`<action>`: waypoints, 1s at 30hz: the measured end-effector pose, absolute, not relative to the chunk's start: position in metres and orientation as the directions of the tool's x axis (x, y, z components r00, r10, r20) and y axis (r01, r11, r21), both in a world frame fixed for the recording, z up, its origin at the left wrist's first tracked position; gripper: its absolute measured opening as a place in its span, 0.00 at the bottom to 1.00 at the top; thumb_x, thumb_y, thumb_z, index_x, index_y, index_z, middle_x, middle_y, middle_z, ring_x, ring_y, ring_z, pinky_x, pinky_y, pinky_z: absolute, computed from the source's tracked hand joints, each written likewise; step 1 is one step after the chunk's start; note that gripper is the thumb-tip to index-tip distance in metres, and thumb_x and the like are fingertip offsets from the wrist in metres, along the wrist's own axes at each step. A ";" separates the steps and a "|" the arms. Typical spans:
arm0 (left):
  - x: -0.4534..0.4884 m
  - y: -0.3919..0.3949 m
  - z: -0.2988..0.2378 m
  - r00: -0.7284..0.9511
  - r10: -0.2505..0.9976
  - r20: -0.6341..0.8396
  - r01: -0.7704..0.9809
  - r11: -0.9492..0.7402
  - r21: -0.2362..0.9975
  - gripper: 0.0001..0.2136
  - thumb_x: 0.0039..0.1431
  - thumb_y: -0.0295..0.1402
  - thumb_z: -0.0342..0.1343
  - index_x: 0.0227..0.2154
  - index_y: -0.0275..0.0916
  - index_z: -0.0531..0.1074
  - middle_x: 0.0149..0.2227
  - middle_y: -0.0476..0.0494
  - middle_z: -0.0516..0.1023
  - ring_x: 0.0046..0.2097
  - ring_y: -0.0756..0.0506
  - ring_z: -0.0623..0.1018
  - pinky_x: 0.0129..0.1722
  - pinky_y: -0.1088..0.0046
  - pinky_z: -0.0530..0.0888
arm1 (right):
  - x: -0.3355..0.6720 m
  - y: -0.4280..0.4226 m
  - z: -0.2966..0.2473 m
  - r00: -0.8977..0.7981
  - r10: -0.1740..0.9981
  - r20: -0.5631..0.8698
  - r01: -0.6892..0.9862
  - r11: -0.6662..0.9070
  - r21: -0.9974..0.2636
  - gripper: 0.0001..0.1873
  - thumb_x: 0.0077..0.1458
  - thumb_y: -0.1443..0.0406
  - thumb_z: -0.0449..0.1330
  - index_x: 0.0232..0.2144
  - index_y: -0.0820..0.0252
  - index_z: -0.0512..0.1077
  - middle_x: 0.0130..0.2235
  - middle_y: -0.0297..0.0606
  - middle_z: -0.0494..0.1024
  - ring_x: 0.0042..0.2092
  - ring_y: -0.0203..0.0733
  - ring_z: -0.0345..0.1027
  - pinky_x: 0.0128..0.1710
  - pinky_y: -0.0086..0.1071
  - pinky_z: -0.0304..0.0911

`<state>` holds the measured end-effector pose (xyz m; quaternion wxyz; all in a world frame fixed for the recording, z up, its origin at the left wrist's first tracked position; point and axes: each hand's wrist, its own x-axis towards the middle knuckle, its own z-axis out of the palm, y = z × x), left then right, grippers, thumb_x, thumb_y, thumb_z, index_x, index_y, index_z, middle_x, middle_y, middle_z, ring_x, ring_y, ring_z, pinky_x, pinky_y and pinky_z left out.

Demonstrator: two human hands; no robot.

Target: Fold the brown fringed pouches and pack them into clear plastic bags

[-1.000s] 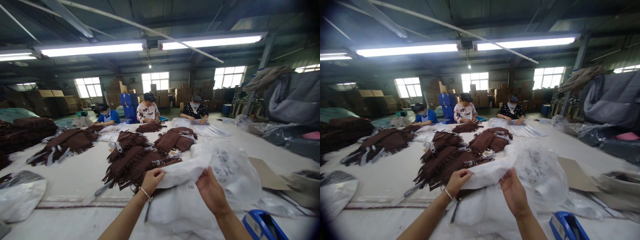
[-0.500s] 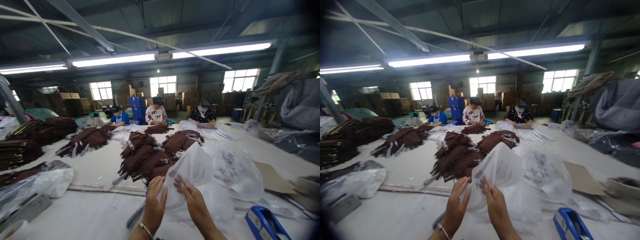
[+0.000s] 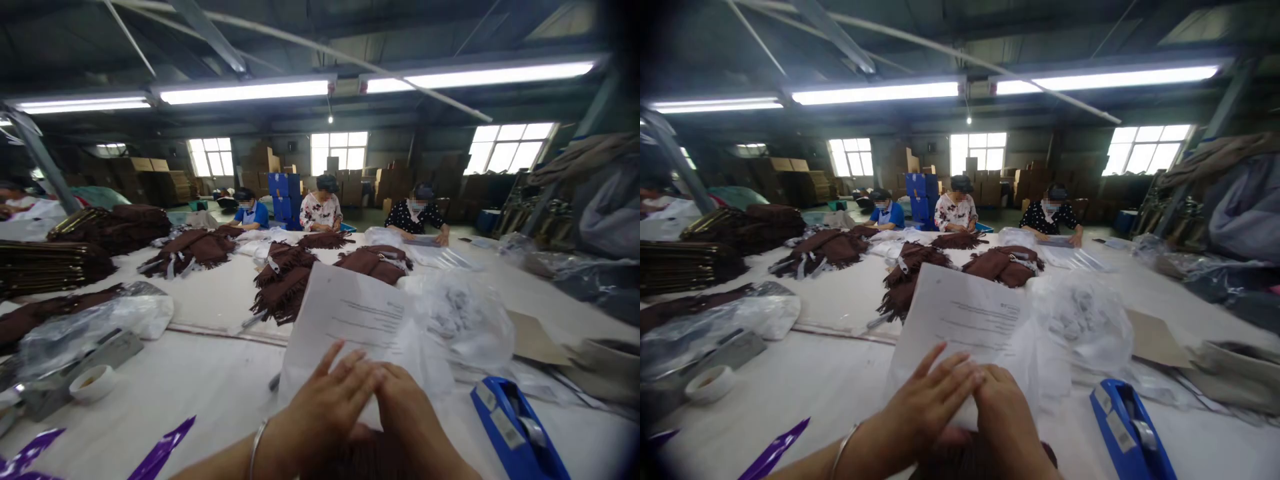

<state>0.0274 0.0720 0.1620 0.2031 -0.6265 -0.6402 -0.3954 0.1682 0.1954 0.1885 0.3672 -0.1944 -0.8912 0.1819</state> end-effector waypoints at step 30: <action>-0.010 0.074 0.135 -0.682 0.730 -0.039 0.127 0.171 0.977 0.15 0.56 0.42 0.53 0.38 0.35 0.72 0.17 0.52 0.68 0.17 0.52 0.67 0.14 0.81 0.61 | 0.302 0.187 0.095 0.084 0.996 -0.029 0.085 -0.037 -0.996 0.33 0.46 0.63 0.56 0.57 0.47 0.60 0.44 0.36 0.73 0.27 0.34 0.65 0.24 0.31 0.63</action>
